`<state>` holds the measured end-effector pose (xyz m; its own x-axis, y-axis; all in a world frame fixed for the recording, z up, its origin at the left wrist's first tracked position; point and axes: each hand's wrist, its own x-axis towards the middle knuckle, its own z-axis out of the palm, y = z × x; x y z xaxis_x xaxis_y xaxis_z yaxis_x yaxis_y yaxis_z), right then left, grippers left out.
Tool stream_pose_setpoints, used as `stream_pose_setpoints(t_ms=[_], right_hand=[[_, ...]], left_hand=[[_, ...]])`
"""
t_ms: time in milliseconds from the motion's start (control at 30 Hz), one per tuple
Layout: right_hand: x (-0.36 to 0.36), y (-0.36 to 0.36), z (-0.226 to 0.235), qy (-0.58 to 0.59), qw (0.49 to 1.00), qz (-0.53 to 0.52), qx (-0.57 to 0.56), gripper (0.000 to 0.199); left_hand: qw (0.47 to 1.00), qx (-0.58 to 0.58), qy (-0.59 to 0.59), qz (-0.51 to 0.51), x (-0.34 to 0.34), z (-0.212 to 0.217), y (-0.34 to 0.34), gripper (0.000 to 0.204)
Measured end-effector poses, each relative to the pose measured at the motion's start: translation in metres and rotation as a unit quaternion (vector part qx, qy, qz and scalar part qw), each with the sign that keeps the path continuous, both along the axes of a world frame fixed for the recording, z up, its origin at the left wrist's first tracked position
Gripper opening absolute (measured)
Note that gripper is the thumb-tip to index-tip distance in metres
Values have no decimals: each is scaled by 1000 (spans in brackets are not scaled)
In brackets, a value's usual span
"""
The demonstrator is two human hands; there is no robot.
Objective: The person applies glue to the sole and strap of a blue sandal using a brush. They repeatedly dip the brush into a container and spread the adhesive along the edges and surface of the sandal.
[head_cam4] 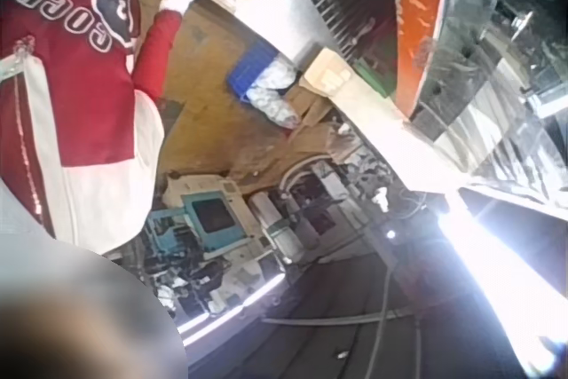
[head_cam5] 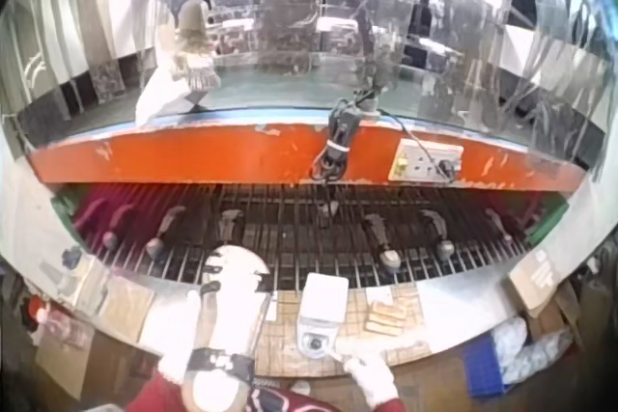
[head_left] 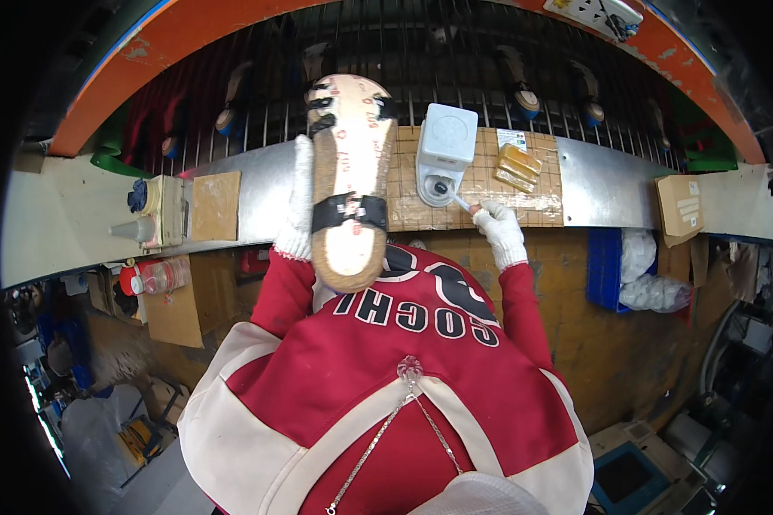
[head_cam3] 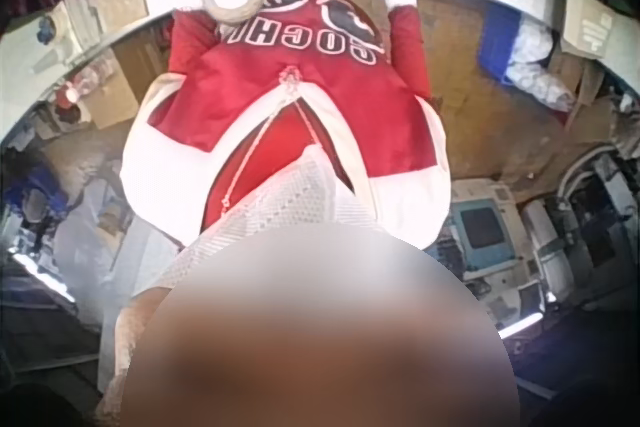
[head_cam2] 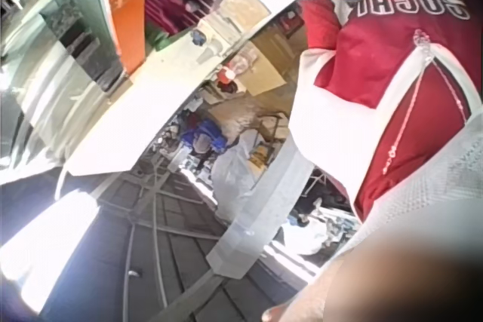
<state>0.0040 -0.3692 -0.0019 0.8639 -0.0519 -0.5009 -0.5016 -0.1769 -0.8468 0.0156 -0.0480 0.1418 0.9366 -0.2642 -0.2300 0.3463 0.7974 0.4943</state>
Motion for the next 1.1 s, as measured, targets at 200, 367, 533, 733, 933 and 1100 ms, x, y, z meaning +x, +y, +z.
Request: stream_pose_setpoints(t_ms=[200, 367, 533, 733, 933, 1100], right_hand=[[9, 20, 98, -451, 852, -45, -260, 18], [5, 35, 190, -590, 708, -22, -387, 22], [15, 50, 209, -563, 750, 1, -348, 20], [30, 58, 207, -564, 762, 11, -317, 19], [48, 65, 217, -579, 748, 24, -323, 20], [60, 69, 233, -575, 731, 49, -365, 17]], left_hand=[[979, 201, 14, -12, 15, 3, -20, 73], [955, 296, -13, 36, 19, 13, -32, 64], [952, 278, -127, 0, 11, 35, -41, 62], [928, 344, -145, 1, 9, 41, -38, 59], [912, 382, -149, 13, 8, 45, -32, 59], [892, 426, -150, -3, 6, 51, -23, 57]])
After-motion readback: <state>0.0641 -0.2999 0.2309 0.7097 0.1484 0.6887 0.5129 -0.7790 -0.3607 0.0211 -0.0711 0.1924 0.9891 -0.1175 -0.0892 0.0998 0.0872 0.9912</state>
